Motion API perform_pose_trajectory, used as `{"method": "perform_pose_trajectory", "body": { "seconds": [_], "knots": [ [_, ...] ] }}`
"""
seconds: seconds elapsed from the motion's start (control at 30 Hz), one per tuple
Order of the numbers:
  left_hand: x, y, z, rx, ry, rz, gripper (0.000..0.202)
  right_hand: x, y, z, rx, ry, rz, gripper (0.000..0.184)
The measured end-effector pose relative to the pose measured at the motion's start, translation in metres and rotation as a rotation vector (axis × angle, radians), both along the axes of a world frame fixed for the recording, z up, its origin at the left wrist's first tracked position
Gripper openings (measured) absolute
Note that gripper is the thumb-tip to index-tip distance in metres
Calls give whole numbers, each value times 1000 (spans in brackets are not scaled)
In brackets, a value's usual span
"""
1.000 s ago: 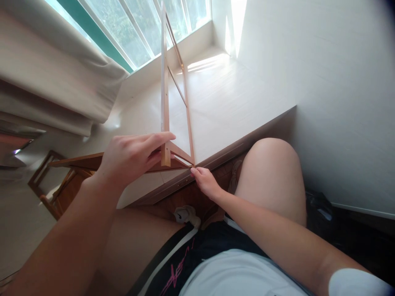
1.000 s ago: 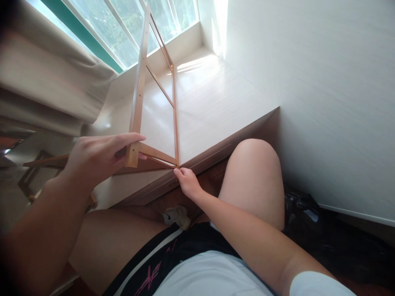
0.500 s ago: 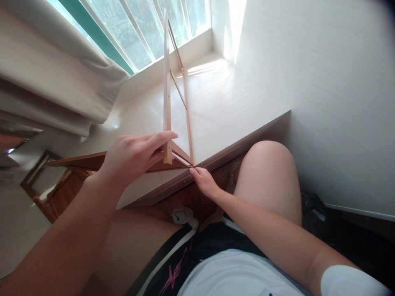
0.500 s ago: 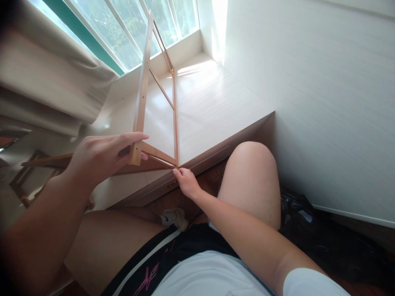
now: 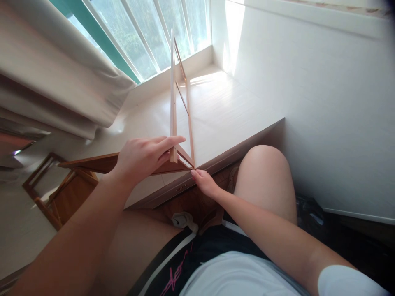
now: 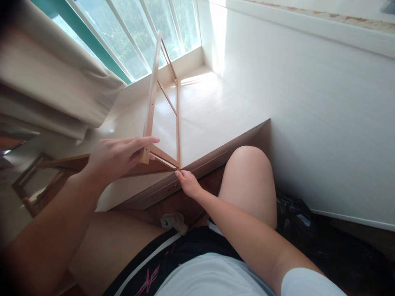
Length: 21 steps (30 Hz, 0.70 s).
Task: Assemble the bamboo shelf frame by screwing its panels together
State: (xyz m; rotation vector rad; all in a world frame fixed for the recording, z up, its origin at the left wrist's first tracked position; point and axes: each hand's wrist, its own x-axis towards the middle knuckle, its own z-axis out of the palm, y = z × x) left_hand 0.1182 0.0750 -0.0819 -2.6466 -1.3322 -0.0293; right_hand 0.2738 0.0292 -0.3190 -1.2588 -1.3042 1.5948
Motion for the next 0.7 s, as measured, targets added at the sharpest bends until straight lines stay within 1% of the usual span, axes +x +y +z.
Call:
{"method": "perform_pose_trajectory", "body": {
  "seconds": [0.1,0.2,0.33,0.53,0.7],
  "knots": [
    [2,-1,1,15,1,15,36,-1,0,-1,2,9,-4,46],
    [4,-1,1,29,12,12,30,-3,0,-3,-26,47,-18,46],
    [5,-2,1,53,18,26,28,-3,1,-1,-80,97,-11,47],
    [4,-2,1,57,33,19,27,9,-3,13,-198,118,23,50],
    [4,-2,1,63,28,24,27,29,-11,27,-315,210,55,46]
  ]
}}
